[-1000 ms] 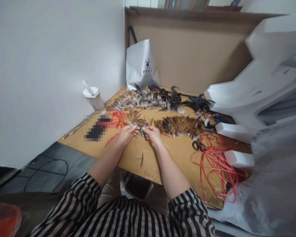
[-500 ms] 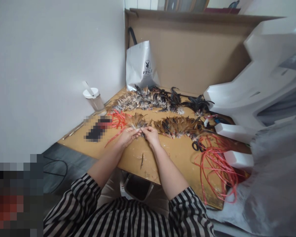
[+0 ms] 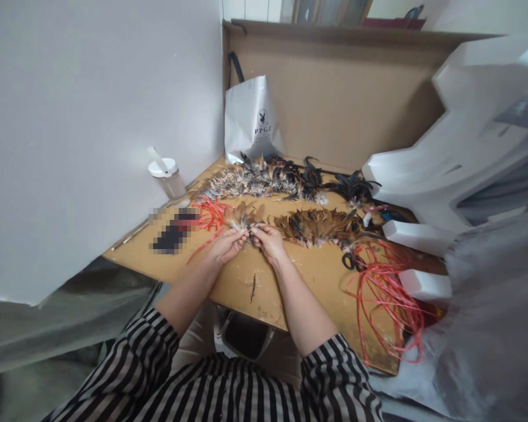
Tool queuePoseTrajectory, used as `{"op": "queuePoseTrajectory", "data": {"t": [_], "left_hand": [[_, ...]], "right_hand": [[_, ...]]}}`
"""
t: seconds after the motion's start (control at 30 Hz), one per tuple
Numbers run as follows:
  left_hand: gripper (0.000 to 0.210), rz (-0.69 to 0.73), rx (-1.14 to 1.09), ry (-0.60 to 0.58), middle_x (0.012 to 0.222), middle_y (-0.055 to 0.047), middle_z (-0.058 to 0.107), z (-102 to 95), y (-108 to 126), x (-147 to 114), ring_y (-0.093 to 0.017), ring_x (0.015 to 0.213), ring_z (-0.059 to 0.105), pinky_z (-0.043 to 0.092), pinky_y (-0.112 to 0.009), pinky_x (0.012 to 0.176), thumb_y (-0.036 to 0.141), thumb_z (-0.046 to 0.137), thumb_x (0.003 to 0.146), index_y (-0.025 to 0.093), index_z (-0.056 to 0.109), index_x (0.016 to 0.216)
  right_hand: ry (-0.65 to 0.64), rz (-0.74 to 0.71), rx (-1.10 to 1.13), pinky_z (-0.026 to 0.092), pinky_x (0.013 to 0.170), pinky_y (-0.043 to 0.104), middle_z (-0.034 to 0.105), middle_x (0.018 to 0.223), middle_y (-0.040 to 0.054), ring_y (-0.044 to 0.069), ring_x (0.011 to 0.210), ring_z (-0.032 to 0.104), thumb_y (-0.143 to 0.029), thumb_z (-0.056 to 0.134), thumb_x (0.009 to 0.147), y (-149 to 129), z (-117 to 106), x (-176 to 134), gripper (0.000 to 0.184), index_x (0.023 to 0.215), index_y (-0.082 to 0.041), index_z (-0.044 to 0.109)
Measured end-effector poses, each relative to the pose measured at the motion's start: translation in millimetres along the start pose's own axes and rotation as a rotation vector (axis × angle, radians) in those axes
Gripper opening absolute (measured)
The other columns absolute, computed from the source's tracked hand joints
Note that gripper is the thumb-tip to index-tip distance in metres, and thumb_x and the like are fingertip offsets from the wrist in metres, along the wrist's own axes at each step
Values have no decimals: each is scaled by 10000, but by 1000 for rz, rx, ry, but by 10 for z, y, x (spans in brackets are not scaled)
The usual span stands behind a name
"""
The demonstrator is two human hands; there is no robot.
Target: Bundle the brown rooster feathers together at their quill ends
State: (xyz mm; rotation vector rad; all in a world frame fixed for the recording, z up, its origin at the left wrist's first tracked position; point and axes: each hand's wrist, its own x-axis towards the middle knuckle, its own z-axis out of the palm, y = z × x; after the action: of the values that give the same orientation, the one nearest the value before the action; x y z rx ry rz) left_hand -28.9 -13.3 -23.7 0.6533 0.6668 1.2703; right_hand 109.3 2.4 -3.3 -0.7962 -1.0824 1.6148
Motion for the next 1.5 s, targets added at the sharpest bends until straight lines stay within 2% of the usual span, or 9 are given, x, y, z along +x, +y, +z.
{"op": "queuePoseTrajectory", "data": {"t": [0.23,0.43,0.63,0.9,1.07,1.23,1.5], "left_hand": [[180,18,112,13,720,-56,651,47,-19,-12,-57,565,549,417,-166,536,238,698,631,100,655,737],[259,30,209,9,748,-78,663,58,-48,-7,-70,540,553,395,-180,500,290,711,607,91,654,761],[289,9,314,5,652,-64,645,71,-47,-24,-67,503,536,391,-183,496,337,705,606,83,650,733],[250,21,264,1,610,-27,617,64,-55,-25,-52,476,521,364,-172,471,306,714,602,91,621,688],[233,33,208,6,591,-15,595,64,-42,-25,-39,473,502,360,-159,469,287,709,613,88,606,675],[204,30,125,-7,589,3,579,28,-38,-12,-24,474,482,362,-144,475,254,707,621,95,594,679],[183,-32,79,-75,596,8,572,7,-40,-19,-15,466,472,353,-129,464,218,709,617,90,593,679]], "right_hand": [[58,-77,-178,245,403,198,448,450,-45,55,397,346,-387,681,605,22,-48,14,258,629,-147,590],[142,-76,-235,249,406,204,505,469,-33,56,392,346,-390,705,562,-10,-64,4,275,638,-142,613],[192,-108,-323,272,435,205,489,452,-42,62,424,367,-379,715,546,-10,-45,4,285,555,-137,566],[124,-88,-326,223,406,207,437,402,-56,53,383,321,-411,693,577,-42,-43,-24,314,523,-142,539],[119,-58,-241,258,405,206,508,465,-38,63,392,371,-387,713,558,-18,-58,-4,305,696,-133,617],[48,-86,-223,272,412,203,511,477,-45,59,396,372,-362,715,565,-30,-46,-23,258,638,-156,578],[-32,-99,-230,299,433,202,563,543,-24,63,430,406,-332,703,590,-66,-52,-43,221,684,-162,598]]}}
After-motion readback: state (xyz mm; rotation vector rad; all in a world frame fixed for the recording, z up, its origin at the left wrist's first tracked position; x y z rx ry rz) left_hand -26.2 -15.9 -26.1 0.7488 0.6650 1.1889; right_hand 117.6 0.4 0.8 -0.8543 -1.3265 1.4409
